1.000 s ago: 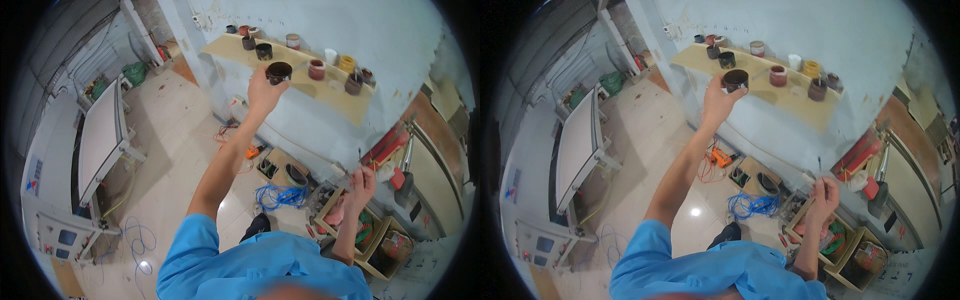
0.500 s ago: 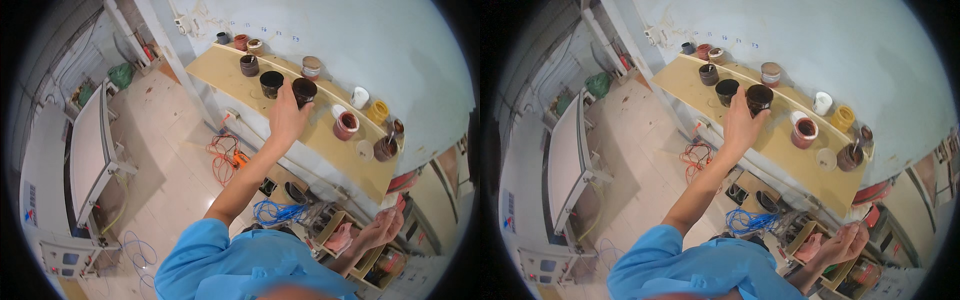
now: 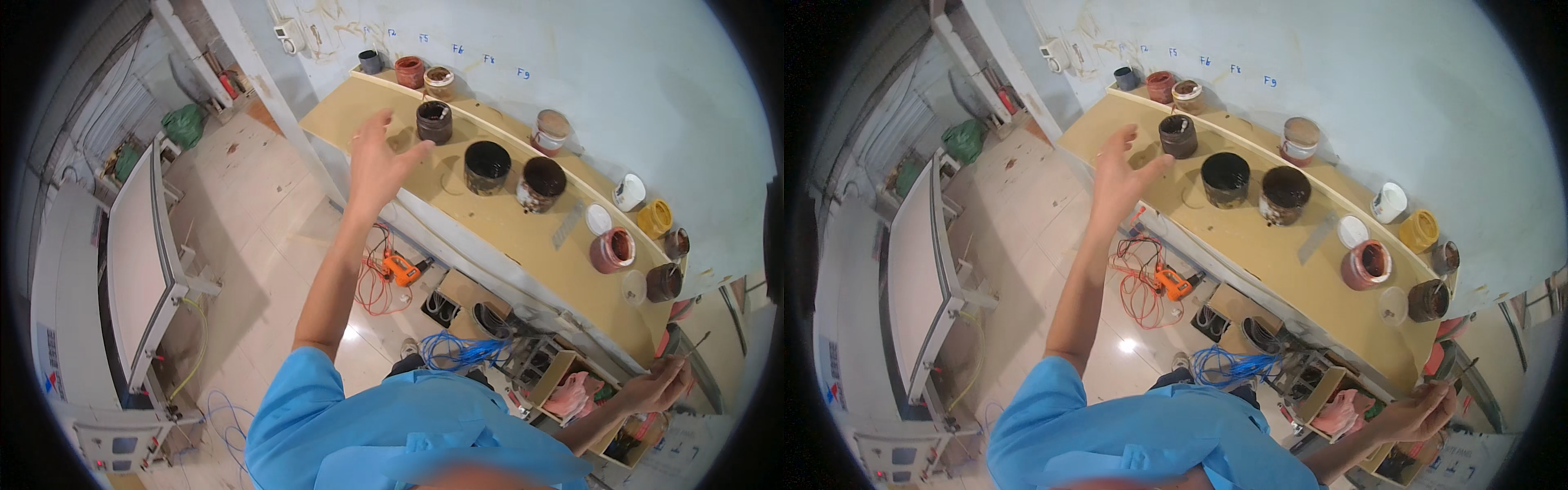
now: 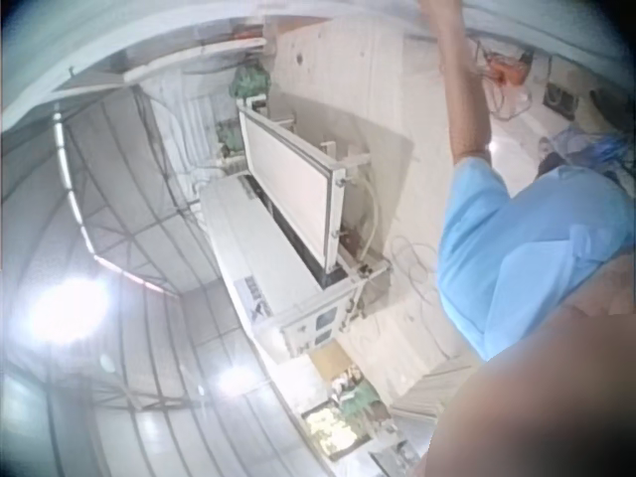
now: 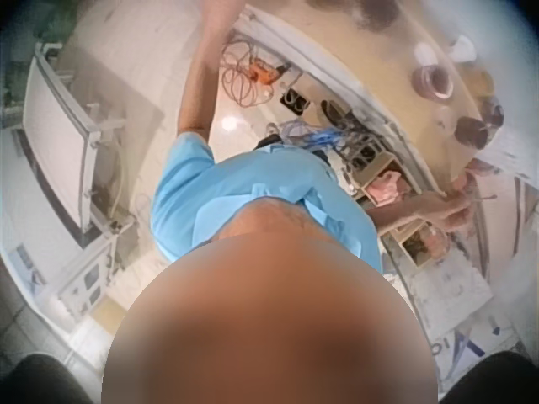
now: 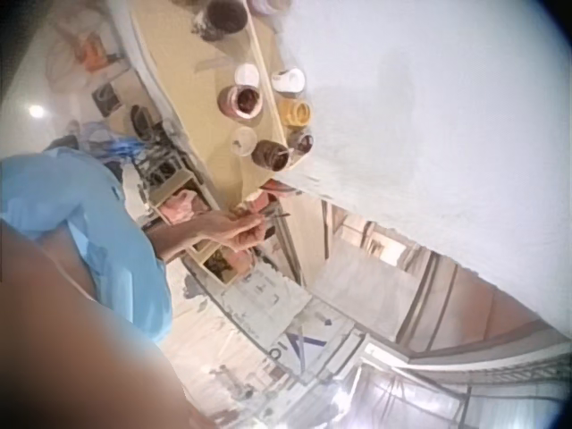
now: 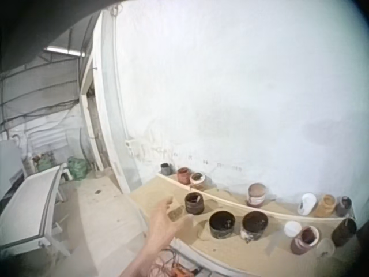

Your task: The person stirs a dark viscous substance in a small container with a stick, then retrieves a metal rod from a green sack and uses it to continue stirring. The person adds liquid from a plastic bottle into the container and stirs again, then places the container on a wooden surface and continues stirring.

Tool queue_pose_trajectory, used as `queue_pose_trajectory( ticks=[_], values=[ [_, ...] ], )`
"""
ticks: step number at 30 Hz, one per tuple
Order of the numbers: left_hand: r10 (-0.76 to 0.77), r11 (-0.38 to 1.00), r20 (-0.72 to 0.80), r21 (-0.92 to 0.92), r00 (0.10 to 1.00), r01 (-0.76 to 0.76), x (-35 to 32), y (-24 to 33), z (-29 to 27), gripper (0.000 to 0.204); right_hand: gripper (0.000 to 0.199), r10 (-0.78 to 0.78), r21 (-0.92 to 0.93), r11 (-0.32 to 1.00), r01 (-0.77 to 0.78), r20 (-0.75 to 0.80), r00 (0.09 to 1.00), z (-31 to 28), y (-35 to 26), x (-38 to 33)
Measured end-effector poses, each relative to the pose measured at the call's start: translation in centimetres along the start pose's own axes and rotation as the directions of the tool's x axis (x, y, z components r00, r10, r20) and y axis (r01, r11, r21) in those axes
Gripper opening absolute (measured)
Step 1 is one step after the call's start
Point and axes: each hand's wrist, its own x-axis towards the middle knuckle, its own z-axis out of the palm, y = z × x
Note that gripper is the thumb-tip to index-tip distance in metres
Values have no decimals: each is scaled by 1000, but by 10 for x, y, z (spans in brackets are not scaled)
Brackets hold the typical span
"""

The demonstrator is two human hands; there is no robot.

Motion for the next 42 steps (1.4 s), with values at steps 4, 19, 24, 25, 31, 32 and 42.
queue_pose_trajectory(
  ticks=[4,19,24,25,31,32,42],
  values=[
    [9,1000,339,-24,941,-1,37,-12,17,81,17,-37,-166,986,4,-201,979,3,-14,-19],
    [277,924,55,-291,959,-250,-12,-16,-63,63,9,-10,2,1000,11,-107,994,44,-50,-68],
    [292,921,44,-282,955,-268,-28,-29,-80,63,13,30,77,997,-25,-70,997,61,-60,-79],
    [283,928,39,-263,958,-263,-32,-33,-81,63,11,29,83,996,-26,-38,999,62,-62,-81],
    [129,954,130,-287,983,-87,-41,-37,-69,70,5,140,102,987,-126,-140,980,54,-73,-100],
    [159,931,141,-350,977,-101,-37,-34,-63,68,6,53,143,989,-43,-67,996,51,-75,-100],
    [96,928,367,-369,925,50,37,-30,29,63,7,144,85,987,-135,-115,983,0,-86,-87]
  ],
)
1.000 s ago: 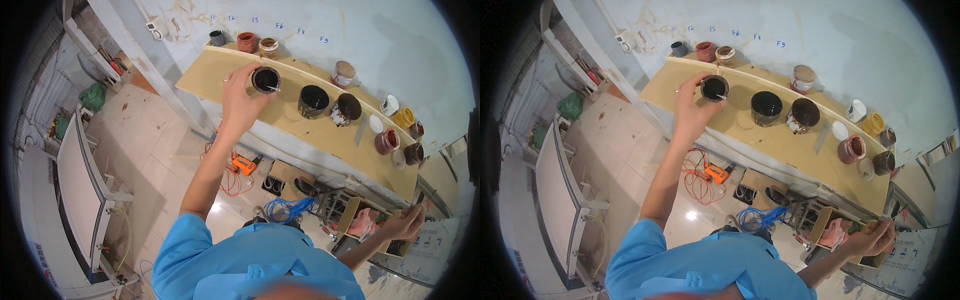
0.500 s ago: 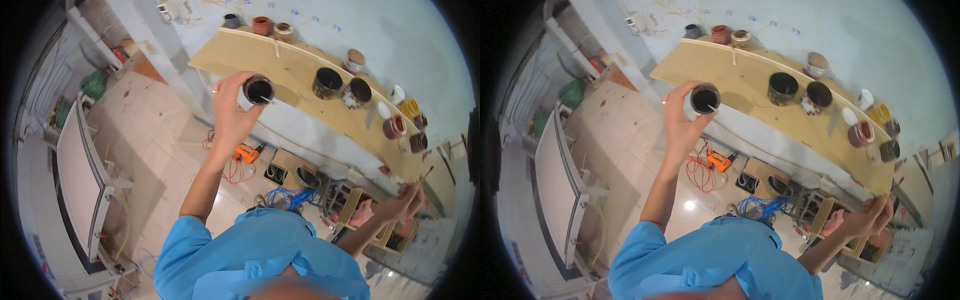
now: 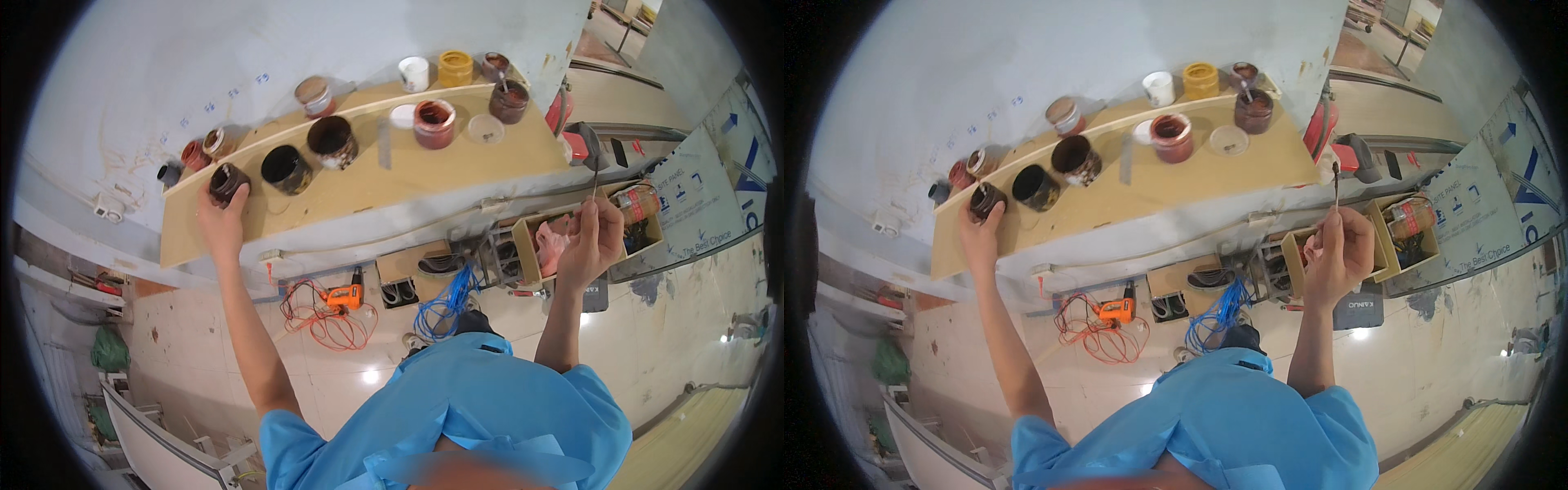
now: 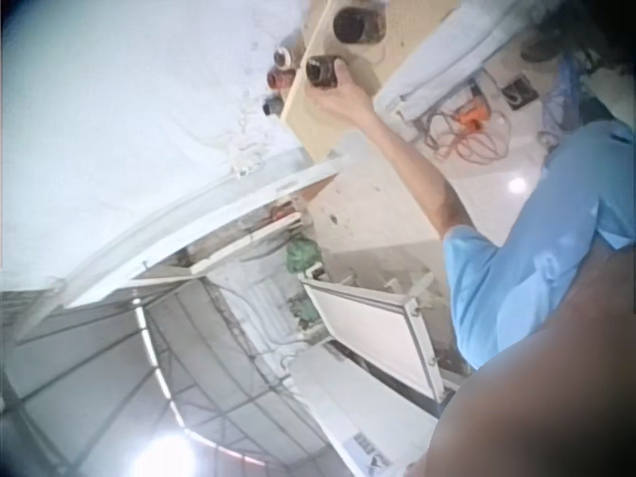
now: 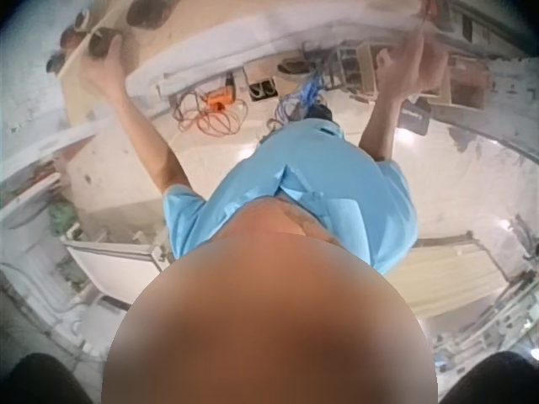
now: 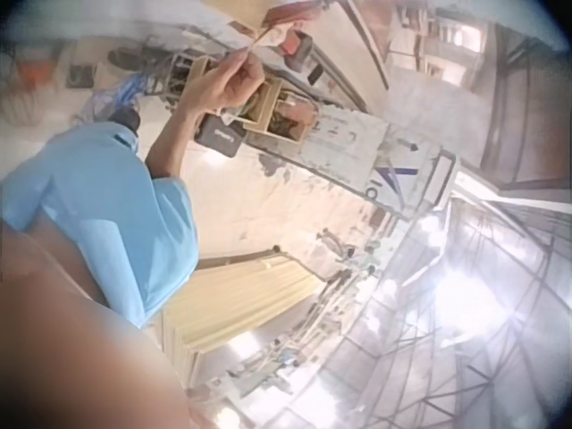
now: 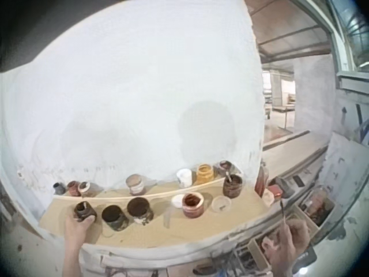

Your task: The person stirs a dark viscous substance in a small container with a stick, then retrieves a metal rod from a green sack and uses it to continue stirring. The person adds liquid from a plastic bottle into the container and stirs again, then places the container on a wooden surface and continues stirring.

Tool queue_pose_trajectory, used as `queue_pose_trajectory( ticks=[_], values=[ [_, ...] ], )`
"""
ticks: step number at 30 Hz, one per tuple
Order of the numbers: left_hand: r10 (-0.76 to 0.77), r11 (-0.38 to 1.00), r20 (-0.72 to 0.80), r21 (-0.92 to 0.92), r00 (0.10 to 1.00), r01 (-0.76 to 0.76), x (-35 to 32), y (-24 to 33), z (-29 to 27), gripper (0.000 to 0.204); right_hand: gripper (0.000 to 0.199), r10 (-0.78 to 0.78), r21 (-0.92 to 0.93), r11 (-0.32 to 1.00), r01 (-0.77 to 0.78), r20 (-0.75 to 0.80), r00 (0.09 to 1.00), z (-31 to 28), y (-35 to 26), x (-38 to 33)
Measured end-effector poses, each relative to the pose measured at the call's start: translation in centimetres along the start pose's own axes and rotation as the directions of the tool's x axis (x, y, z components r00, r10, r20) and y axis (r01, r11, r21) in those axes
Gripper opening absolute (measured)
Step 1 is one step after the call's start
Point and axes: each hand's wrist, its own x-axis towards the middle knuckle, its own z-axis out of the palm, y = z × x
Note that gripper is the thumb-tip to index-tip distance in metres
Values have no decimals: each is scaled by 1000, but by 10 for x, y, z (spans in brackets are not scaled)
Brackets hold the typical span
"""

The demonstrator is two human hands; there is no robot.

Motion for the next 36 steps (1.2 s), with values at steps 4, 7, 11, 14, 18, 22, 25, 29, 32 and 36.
queue_pose_trajectory(
  ticks=[4,7,11,14,18,22,25,29,32,36],
  values=[
    [-8,999,47,-49,999,10,14,-18,4,75,8,23,-52,998,-20,47,999,-24,23,34],
    [-40,998,-135,37,990,45,-1,-9,-4,72,8,66,-77,995,-63,43,997,-36,38,65],
    [46,999,-548,30,836,-35,-55,46,4,45,9,38,-11,999,-37,147,988,-36,55,107],
    [232,954,-464,-61,855,-293,-113,107,71,35,12,46,98,993,-70,229,972,-23,71,135],
    [155,984,77,79,985,-161,-139,190,140,70,13,104,168,970,-175,366,925,2,80,139],
    [167,967,71,185,983,-178,-123,232,177,81,14,153,68,979,-191,369,917,14,82,129],
    [215,931,60,288,975,-223,-113,242,191,81,11,133,109,974,-196,421,897,13,85,134],
    [45,959,85,275,995,-66,-109,238,203,79,10,190,163,939,-302,485,853,9,91,146],
    [-35,985,153,171,988,8,-108,231,206,78,11,154,147,953,-265,518,841,9,98,152],
    [-134,986,161,120,978,116,-105,225,209,77,12,182,93,958,-272,537,824,9,105,158]
  ],
)
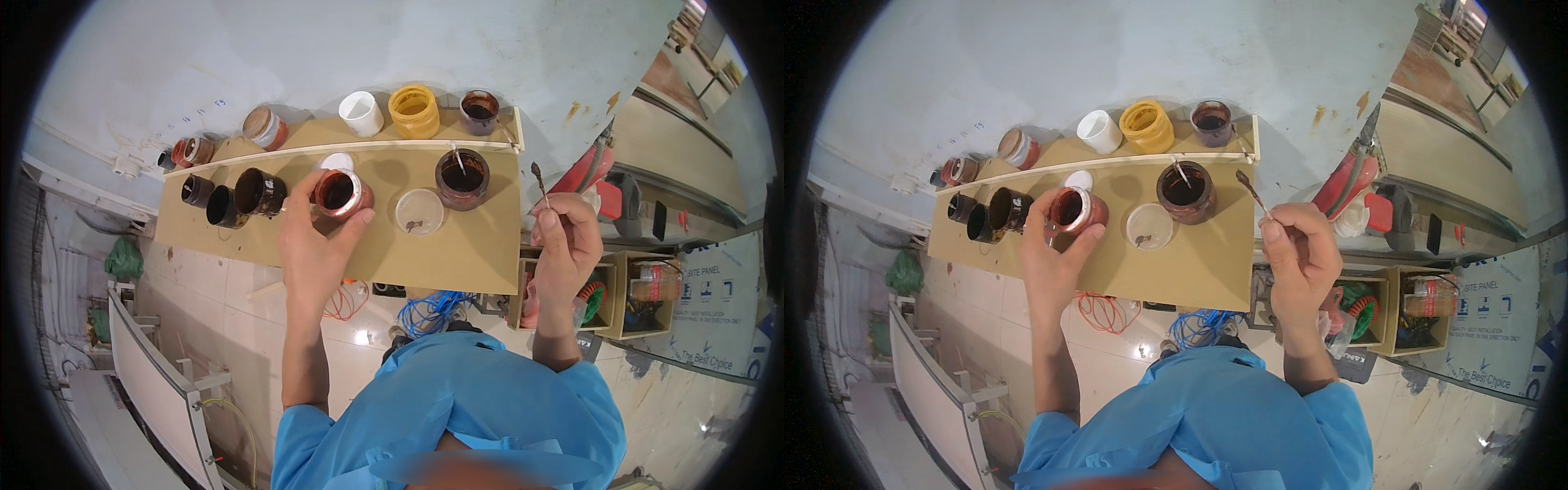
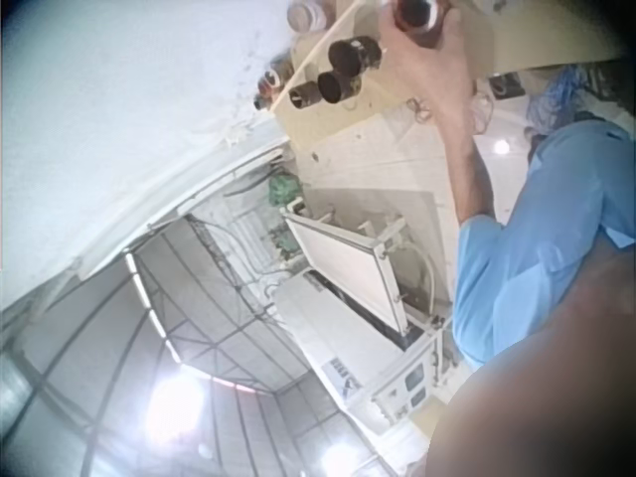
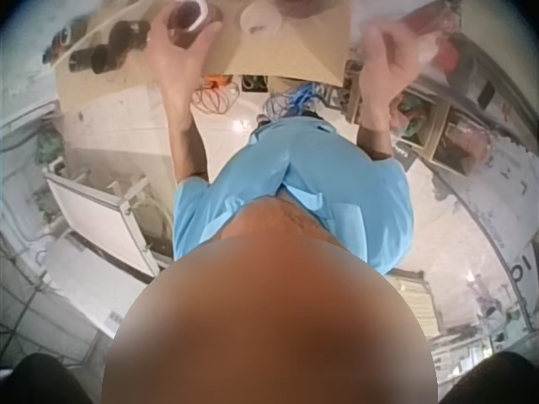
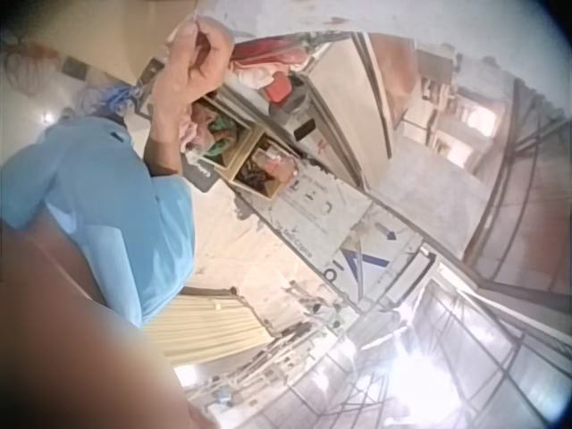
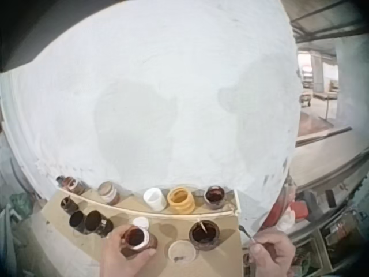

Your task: The person stirs a dark viscous substance in a small container with a stick, then retrieves a metal rod from a green sack and uses it to continue stirring. The person adds liquid from a plastic bottle into the container and stirs again, then places the container on a wooden surface and continues stirring.

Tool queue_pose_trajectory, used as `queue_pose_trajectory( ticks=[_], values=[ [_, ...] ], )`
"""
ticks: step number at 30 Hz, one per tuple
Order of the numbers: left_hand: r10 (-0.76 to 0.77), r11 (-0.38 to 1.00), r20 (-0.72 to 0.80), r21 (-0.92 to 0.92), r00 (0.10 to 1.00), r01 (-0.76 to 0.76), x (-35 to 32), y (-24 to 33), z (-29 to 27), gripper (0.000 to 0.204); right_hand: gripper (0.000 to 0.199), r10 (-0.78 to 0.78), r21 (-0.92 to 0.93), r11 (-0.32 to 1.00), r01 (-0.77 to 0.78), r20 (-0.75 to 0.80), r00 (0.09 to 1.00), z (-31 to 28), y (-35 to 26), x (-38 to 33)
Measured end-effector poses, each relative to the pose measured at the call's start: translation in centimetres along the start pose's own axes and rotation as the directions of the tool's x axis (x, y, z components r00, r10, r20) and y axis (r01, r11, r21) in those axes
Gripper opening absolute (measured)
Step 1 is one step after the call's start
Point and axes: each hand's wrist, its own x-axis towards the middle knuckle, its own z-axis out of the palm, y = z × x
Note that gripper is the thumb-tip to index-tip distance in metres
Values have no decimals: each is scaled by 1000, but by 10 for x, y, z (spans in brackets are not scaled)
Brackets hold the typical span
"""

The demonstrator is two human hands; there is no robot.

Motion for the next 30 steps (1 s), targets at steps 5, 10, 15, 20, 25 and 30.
queue_pose_trajectory(
  ticks=[5,10,15,20,25,30],
  values=[
    [257,958,-182,177,949,-226,-3,16,3,83,13,13,52,999,-14,25,1000,-1,1,8],
    [486,840,29,260,874,-476,-13,52,26,75,14,76,192,977,-90,83,994,5,0,10],
    [427,837,119,322,896,-442,5,68,59,67,14,35,206,977,-55,99,994,8,2,3],
    [477,851,78,209,875,-482,2,65,65,67,13,40,142,989,-47,51,998,-1,0,-3],
    [570,816,-12,128,822,-564,-8,54,58,70,12,49,94,994,-50,14,999,-8,-6,-6],
    [529,848,-62,71,846,-525,-26,43,44,69,11,12,100,995,-15,32,999,-3,-11,-10]
  ],
)
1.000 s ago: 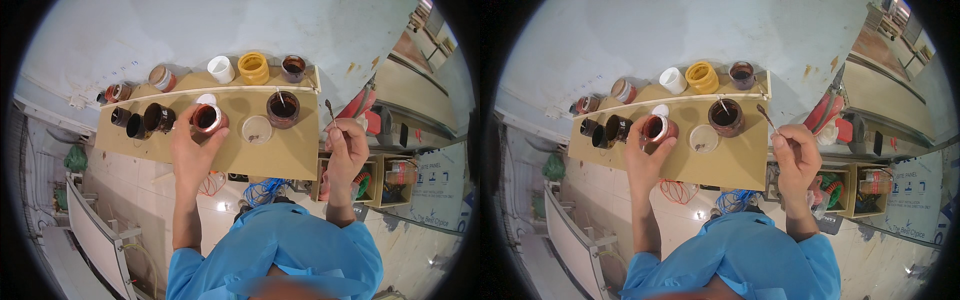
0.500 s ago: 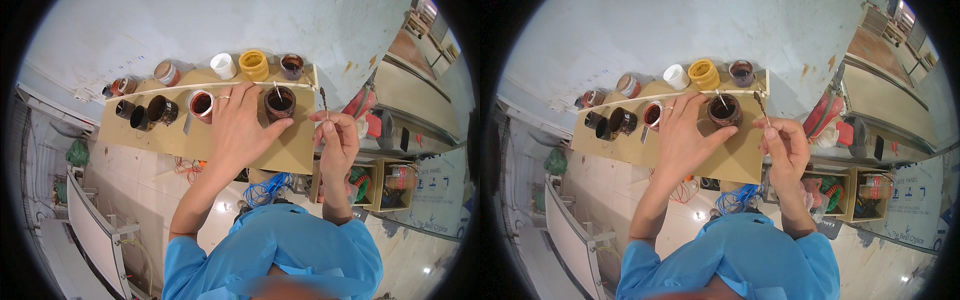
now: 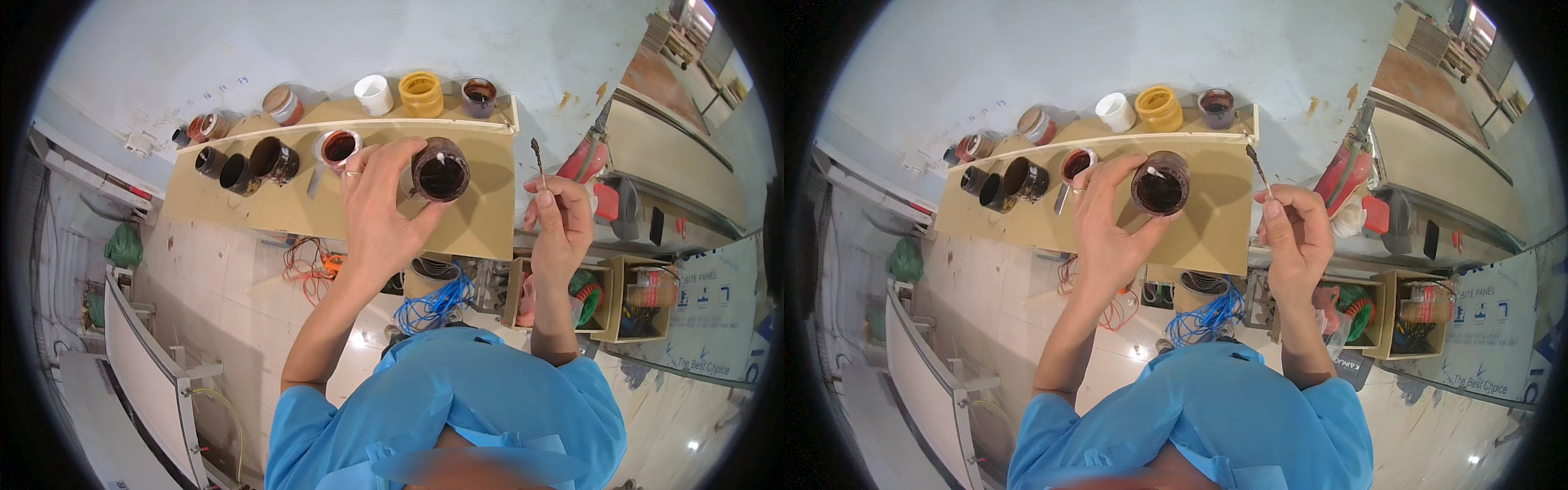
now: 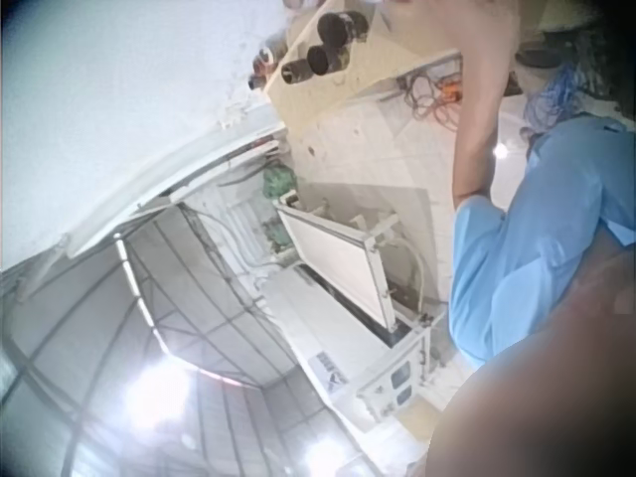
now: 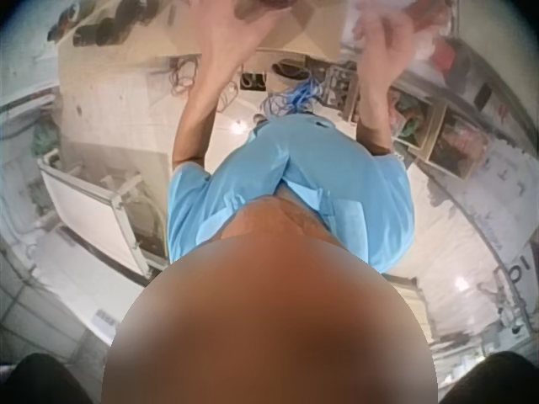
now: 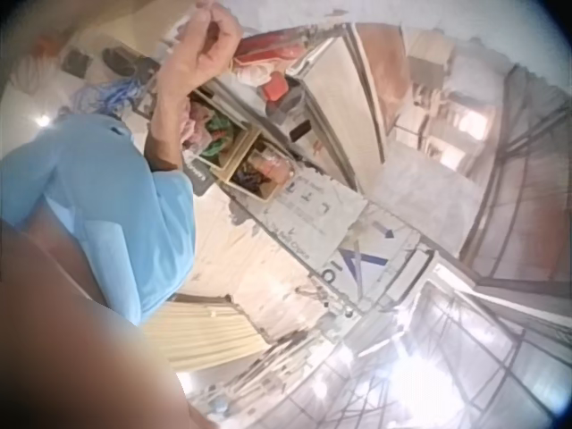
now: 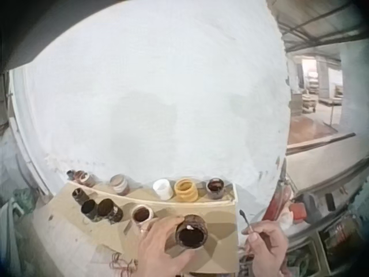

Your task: The person stirs a dark viscous substance in a small container with a stick, then retrieves a metal rod from a green sack and uses it to continue stirring. The person adds liquid from a plastic bottle into the container and stirs again, then places the container on a wooden surface and continues stirring.

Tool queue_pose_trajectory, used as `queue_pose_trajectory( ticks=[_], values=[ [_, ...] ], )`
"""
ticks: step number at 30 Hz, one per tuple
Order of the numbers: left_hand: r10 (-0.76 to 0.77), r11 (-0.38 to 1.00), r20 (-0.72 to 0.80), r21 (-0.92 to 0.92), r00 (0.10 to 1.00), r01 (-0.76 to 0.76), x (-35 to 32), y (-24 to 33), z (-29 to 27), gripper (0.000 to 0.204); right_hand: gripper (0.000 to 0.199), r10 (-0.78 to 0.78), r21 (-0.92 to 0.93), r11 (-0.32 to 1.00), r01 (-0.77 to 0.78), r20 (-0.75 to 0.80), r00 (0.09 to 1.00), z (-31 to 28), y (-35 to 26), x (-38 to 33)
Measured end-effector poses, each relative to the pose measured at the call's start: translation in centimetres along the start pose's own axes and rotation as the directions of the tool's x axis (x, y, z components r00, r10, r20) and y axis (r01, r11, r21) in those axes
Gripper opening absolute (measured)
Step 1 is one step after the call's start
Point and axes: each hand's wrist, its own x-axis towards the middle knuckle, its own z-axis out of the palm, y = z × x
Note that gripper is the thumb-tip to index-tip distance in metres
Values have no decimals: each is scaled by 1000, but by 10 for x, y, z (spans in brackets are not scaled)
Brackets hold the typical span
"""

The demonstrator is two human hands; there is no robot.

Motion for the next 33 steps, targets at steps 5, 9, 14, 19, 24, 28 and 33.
queue_pose_trajectory(
  ticks=[5,9,14,19,24,28,33],
  values=[
    [102,991,-95,95,990,-93,-19,-3,-21,68,12,-53,-15,998,54,55,997,6,-7,-10],
    [108,985,-150,147,983,-86,-40,-6,-48,68,11,-35,-99,994,41,61,998,10,-14,-19],
    [56,971,-237,241,970,3,-70,-13,-81,69,11,-36,-205,978,48,60,998,16,-19,-23],
    [48,950,-345,304,937,63,-99,-32,-110,71,8,-41,-354,933,68,83,996,25,-18,-27],
    [-41,921,-369,347,928,179,-124,-44,-138,69,8,-50,-418,904,92,111,993,28,-15,-34],
    [-134,922,-378,292,916,256,-137,-46,-145,68,7,-77,-476,871,120,109,991,27,-13,-31],
    [-256,924,-350,186,901,335,-151,-44,-148,64,9,-89,-505,851,146,136,987,30,-19,-27]
  ],
)
